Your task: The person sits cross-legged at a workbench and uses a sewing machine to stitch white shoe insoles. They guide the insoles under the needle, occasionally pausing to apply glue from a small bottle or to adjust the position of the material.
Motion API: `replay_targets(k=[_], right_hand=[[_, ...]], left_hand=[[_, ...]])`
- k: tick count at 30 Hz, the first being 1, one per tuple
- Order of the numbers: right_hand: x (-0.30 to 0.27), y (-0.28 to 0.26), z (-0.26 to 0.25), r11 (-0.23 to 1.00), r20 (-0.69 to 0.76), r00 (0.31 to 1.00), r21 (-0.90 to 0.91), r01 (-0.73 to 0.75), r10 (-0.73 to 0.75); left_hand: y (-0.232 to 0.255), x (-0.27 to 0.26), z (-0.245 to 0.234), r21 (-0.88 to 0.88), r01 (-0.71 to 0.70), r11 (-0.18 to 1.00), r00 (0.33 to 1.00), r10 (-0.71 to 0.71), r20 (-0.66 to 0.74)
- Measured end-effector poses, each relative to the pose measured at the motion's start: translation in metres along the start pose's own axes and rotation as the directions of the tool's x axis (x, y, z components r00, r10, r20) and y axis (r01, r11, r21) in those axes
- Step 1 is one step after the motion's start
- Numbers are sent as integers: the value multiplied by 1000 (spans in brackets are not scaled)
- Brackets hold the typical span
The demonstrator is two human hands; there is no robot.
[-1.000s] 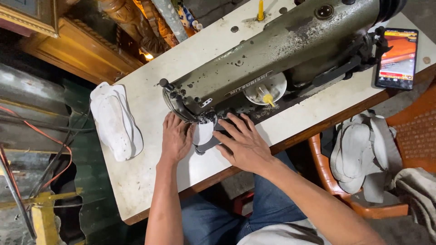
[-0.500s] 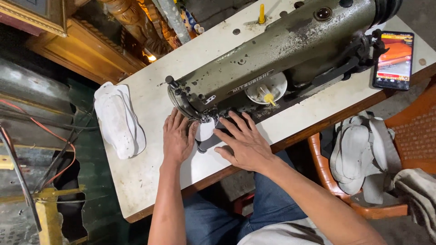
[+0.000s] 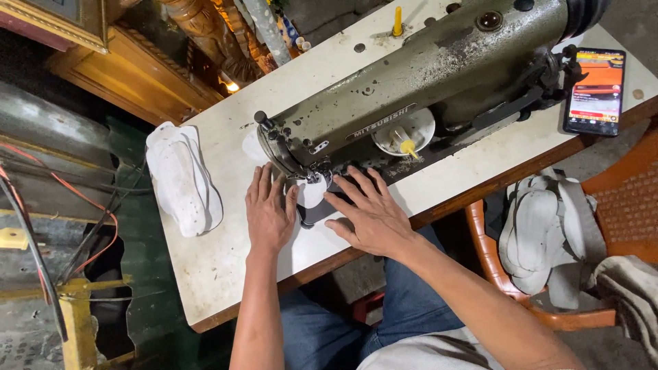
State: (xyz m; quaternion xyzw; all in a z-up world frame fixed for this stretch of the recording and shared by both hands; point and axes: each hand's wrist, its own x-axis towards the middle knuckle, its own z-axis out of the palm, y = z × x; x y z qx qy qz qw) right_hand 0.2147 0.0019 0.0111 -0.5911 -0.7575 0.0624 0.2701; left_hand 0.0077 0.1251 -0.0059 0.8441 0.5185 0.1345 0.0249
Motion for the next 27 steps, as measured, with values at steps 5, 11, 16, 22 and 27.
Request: replay_targets(k=[5,11,16,22,27], right_hand=[[-1,-1,-2,1000,10,1000,-2,-5,5],[-1,-1,-2,1000,-6,1000,-7,-10,10],[-2,0,0,1000,-1,1000,-3,-23,23],[-2,-2,-2,1000,-7,1000,2,-25,25],[-4,5,14,999,-28,999,-28,-17,16]], left_hand=[[1,-12,-3,13,31,999,999,-32,34],[2,-28,-5,27,28,999,999,-29,46],[-3,-44,1,108,46,993,999,-47,1],[2,-61,0,75,-7,997,981,21,-193],[18,-77,-18,13,-104,994,961,104,-258]])
